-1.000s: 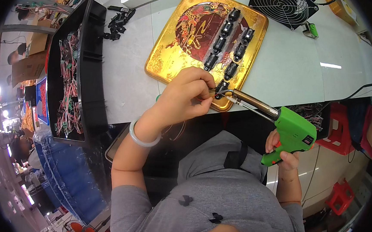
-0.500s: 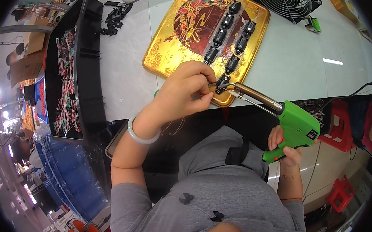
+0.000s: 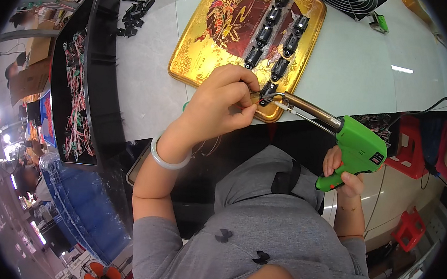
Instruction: Assembling electronic components by attaching wires to circuit boards using a specialized gun tool.
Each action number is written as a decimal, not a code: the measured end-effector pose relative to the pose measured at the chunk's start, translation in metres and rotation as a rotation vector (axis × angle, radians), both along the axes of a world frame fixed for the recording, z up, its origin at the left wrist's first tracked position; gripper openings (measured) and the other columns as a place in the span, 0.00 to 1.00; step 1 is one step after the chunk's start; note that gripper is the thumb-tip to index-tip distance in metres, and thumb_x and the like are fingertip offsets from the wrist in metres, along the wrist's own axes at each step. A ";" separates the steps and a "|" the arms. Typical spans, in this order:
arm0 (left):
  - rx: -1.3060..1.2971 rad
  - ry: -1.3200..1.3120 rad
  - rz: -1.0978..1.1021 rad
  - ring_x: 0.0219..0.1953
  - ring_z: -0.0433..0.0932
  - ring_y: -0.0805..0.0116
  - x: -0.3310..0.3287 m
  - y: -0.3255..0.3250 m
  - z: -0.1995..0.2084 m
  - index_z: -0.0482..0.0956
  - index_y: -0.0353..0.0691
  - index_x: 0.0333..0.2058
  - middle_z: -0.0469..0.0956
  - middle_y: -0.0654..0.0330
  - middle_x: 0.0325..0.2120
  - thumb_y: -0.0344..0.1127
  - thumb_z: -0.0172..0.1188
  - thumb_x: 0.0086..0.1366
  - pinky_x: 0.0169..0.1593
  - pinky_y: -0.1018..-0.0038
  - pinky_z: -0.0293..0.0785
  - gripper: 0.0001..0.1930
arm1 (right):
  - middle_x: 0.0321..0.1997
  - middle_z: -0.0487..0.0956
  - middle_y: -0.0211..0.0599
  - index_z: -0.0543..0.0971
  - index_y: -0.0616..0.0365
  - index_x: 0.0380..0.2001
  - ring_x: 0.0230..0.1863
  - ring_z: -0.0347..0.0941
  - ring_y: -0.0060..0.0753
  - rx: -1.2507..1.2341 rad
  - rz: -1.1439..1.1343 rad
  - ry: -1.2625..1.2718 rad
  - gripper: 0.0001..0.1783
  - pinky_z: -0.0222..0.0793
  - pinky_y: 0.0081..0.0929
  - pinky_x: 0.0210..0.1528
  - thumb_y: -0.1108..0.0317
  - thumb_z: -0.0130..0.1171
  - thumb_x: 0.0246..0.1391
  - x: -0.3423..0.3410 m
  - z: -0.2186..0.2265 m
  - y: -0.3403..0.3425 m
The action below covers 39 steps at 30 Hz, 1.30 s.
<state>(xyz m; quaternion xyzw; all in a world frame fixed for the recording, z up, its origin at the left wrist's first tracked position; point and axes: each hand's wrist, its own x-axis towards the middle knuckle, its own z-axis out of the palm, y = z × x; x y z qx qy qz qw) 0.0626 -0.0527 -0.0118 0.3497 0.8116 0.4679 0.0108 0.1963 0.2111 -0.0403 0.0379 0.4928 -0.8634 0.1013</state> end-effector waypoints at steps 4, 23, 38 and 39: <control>0.000 0.007 0.004 0.34 0.69 0.61 0.000 0.000 0.001 0.67 0.38 0.16 0.72 0.60 0.30 0.23 0.61 0.38 0.38 0.72 0.66 0.10 | 0.19 0.64 0.36 0.66 0.61 0.21 0.21 0.60 0.25 0.023 -0.001 0.011 0.16 0.59 0.18 0.22 0.59 0.54 0.37 0.002 0.000 -0.002; -0.008 0.041 0.010 0.33 0.69 0.62 -0.001 0.001 -0.001 0.66 0.38 0.15 0.72 0.60 0.29 0.23 0.61 0.37 0.38 0.72 0.66 0.10 | 0.19 0.64 0.34 0.66 0.59 0.21 0.21 0.60 0.24 0.109 -0.016 -0.002 0.16 0.57 0.18 0.23 0.58 0.55 0.36 0.006 0.007 -0.008; 0.014 0.025 0.012 0.32 0.69 0.62 -0.001 0.000 -0.001 0.67 0.39 0.14 0.72 0.61 0.29 0.23 0.61 0.37 0.37 0.73 0.66 0.10 | 0.32 0.69 0.49 0.71 0.67 0.35 0.23 0.67 0.30 0.043 -0.055 0.032 0.34 0.64 0.19 0.21 0.47 0.59 0.30 0.007 0.014 0.004; 0.014 0.025 0.012 0.32 0.69 0.62 -0.001 0.001 -0.001 0.67 0.39 0.14 0.72 0.61 0.29 0.23 0.61 0.37 0.37 0.73 0.66 0.10 | 0.32 0.69 0.49 0.71 0.68 0.36 0.23 0.67 0.30 0.040 -0.049 0.023 0.35 0.65 0.19 0.21 0.46 0.59 0.30 0.008 0.015 0.004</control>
